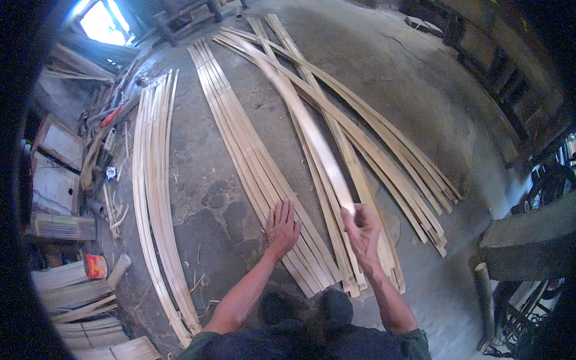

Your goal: The person sits on the floor and sorts long, thin wooden strips by hand. They pick up individual strips, align them, and arrange them into neat piles on the concrete floor.

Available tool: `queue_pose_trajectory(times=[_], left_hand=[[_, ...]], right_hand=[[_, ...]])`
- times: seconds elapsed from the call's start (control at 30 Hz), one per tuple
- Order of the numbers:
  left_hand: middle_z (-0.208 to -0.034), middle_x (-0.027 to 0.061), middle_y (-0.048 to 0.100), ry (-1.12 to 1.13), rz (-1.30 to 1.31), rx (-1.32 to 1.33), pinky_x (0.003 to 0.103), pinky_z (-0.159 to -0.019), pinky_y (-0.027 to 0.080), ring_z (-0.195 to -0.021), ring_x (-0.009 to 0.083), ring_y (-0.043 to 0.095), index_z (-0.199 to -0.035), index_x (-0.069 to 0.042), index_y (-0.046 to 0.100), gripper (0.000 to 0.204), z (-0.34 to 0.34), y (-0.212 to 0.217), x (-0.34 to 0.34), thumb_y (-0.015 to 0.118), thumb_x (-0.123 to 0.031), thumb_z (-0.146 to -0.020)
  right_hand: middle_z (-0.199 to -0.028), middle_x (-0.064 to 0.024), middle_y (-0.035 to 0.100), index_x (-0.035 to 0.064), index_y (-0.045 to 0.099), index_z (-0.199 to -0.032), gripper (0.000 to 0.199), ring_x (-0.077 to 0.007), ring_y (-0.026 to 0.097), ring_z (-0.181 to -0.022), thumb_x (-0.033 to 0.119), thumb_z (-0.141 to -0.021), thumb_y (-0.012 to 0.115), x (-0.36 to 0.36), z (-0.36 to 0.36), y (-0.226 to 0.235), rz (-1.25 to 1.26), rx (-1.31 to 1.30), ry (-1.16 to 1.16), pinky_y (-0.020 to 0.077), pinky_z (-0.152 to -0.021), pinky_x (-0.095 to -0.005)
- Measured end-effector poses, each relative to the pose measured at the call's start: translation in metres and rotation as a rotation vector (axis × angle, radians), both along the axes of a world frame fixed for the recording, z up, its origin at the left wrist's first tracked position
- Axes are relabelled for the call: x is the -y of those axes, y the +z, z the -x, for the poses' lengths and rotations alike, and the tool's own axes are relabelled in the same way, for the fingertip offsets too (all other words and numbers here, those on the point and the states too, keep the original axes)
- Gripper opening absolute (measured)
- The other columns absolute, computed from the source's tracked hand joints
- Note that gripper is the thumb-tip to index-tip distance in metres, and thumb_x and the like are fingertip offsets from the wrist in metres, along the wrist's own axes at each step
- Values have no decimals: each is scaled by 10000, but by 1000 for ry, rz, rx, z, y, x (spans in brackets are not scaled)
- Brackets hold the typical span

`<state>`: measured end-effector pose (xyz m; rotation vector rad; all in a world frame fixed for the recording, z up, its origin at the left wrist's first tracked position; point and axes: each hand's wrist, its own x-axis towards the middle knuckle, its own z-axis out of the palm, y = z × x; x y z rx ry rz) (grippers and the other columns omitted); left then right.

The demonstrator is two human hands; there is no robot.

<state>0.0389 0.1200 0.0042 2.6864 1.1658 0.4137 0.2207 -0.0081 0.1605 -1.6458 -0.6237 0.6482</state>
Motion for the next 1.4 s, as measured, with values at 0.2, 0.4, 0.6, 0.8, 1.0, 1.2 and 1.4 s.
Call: queue_pose_trajectory(times=[0.2, 0.4, 0.6, 0.8, 1.0, 1.2, 1.4], left_hand=[[-1551, 128, 339, 7, -36, 20, 493, -1182, 162, -1459, 302, 257, -1489, -44, 357, 654, 2, -3, -1, 513, -381, -951], [-1547, 123, 350, 3, -40, 18, 483, -1186, 162, -1453, 295, 271, -1475, -48, 384, 649, 0, -5, 0, 526, -385, -939], [-1552, 132, 342, 12, -28, 35, 484, -1186, 176, -1453, 298, 274, -1480, -52, 378, 646, 1, -6, 0, 523, -381, -943], [-1546, 136, 348, 7, -18, 53, 488, -1185, 180, -1454, 304, 272, -1480, -53, 378, 652, 2, -3, 0, 523, -392, -942], [-1542, 124, 355, 4, -15, 28, 478, -1190, 163, -1453, 298, 275, -1480, -59, 379, 649, 0, 2, 0, 522, -393, -942], [-1546, 127, 351, 22, -6, 31, 471, -1189, 165, -1450, 298, 281, -1481, -58, 376, 648, 0, 3, 0, 520, -389, -943], [-1545, 131, 348, 17, 14, 40, 483, -1187, 171, -1443, 312, 289, -1482, -49, 369, 650, 4, 5, 1, 521, -375, -941]], right_hand=[[-1056, -165, 725, -9, 584, -1319, 424, -161, 674, -897, 177, -945, 657, 16, -15, -15, 185, 308, 10, 529, -793, -294], [-1240, -190, 649, 10, 544, -1360, 473, -205, 633, -1121, 222, -951, 652, 22, -25, -40, 176, 293, -21, 495, -946, -316], [-1270, -170, 641, 28, 541, -1371, 472, -192, 631, -1108, 227, -958, 651, 31, -40, -36, 210, 236, -69, 462, -974, -293], [-1265, -161, 647, 45, 563, -1356, 442, -143, 607, -1110, 174, -946, 663, 36, -52, -32, 170, 243, -142, 468, -955, -280], [-997, -108, 733, 101, 609, -1325, 422, -123, 649, -872, 209, -924, 685, 54, -65, -79, 373, 410, -126, 516, -792, -288], [-869, -166, 709, 168, 624, -1318, 453, -200, 649, -731, 355, -909, 680, 77, -80, -107, 382, 559, -145, 516, -695, -360], [-922, -169, 688, 106, 659, -1252, 384, -314, 649, -799, 246, -895, 679, 85, -80, -91, 483, 740, -104, 513, -738, -381]])
